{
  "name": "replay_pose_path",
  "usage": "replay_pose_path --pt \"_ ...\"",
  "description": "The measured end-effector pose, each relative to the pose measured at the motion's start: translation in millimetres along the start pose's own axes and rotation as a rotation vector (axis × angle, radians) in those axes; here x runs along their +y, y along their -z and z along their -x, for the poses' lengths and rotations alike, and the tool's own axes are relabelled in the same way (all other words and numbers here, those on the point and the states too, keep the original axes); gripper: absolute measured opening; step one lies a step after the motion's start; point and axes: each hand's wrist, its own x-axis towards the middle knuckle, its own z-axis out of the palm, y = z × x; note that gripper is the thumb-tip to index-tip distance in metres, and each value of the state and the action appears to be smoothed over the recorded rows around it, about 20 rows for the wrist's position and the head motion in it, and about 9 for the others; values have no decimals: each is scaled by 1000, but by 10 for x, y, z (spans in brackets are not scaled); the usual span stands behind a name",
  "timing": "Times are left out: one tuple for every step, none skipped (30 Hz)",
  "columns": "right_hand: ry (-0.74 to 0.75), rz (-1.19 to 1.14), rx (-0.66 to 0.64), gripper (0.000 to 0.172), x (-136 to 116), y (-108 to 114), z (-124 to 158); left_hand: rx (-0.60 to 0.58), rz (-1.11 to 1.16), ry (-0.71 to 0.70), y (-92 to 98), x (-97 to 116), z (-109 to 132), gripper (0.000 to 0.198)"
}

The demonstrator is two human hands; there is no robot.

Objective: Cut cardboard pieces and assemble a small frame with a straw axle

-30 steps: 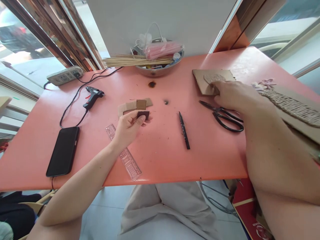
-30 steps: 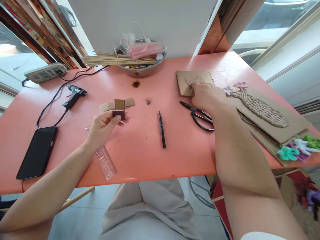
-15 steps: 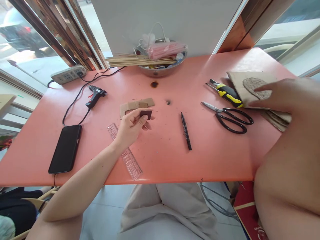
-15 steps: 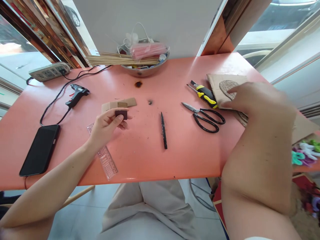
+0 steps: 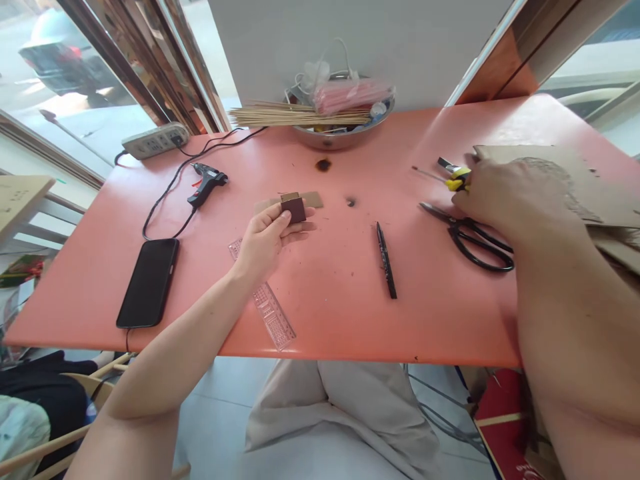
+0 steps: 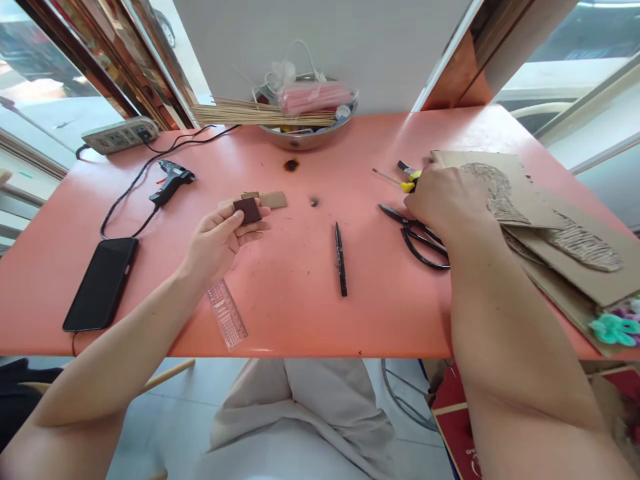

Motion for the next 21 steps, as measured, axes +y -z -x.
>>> replay_pose_path --pt "-130 35 -12 19 -124 37 59 -2 1 1 2 -3 -4 35" --pt "-150 10 -12 27 -263 65 130 -1 -1 0 5 -8 -8 34" --pt "-120 -48 5 31 -404 77 210 5 -5 -6 7 -13 -14 33" --pt "-62 -119 23 33 -534 67 297 15 -9 -17 10 -20 -21 31" --pt "44 -213 10 35 -645 32 387 31 -11 -31 14 -28 -29 30" --pt "164 -310 -27 35 -733 -25 479 48 -12 -47 18 -36 -38 28" --pt "299 -395 -83 35 -799 -100 568 62 -15 -62 21 -42 -47 27" --pt "446 -459 -135 36 -845 -185 651 73 -20 -74 22 -47 -56 26" --pt "564 -513 -159 38 -876 -272 726 80 -28 -84 21 -50 -63 26" --pt "647 -551 -177 40 -895 -354 789 83 -39 -92 16 -51 -67 25" --pt "697 -578 -170 42 -908 -426 839 85 -51 -100 9 -50 -69 26" --pt "720 -590 -157 43 -917 -485 874 85 -57 -108 -1 -49 -68 26" --pt "724 -591 -143 45 -924 -529 895 86 -56 -118 -13 -47 -65 27" --pt "720 -583 -127 46 -928 -559 904 87 -46 -131 -26 -47 -60 27" --pt "717 -570 -113 47 -930 -579 905 87 -31 -144 -37 -48 -54 27" --pt "720 -557 -98 48 -931 -590 899 87 -14 -156 -46 -52 -48 27" --pt "728 -545 -81 49 -929 -596 891 88 2 -167 -51 -59 -45 26" --pt "740 -533 -58 49 -926 -599 883 90 16 -177 -53 -68 -43 25" --pt "751 -521 -33 49 -921 -602 874 93 29 -185 -50 -79 -44 24" --pt "761 -506 -8 48 -915 -605 867 95 41 -193 -45 -92 -47 24" --pt "768 -490 14 48 -909 -609 861 99 54 -202 -38 -105 -53 23"
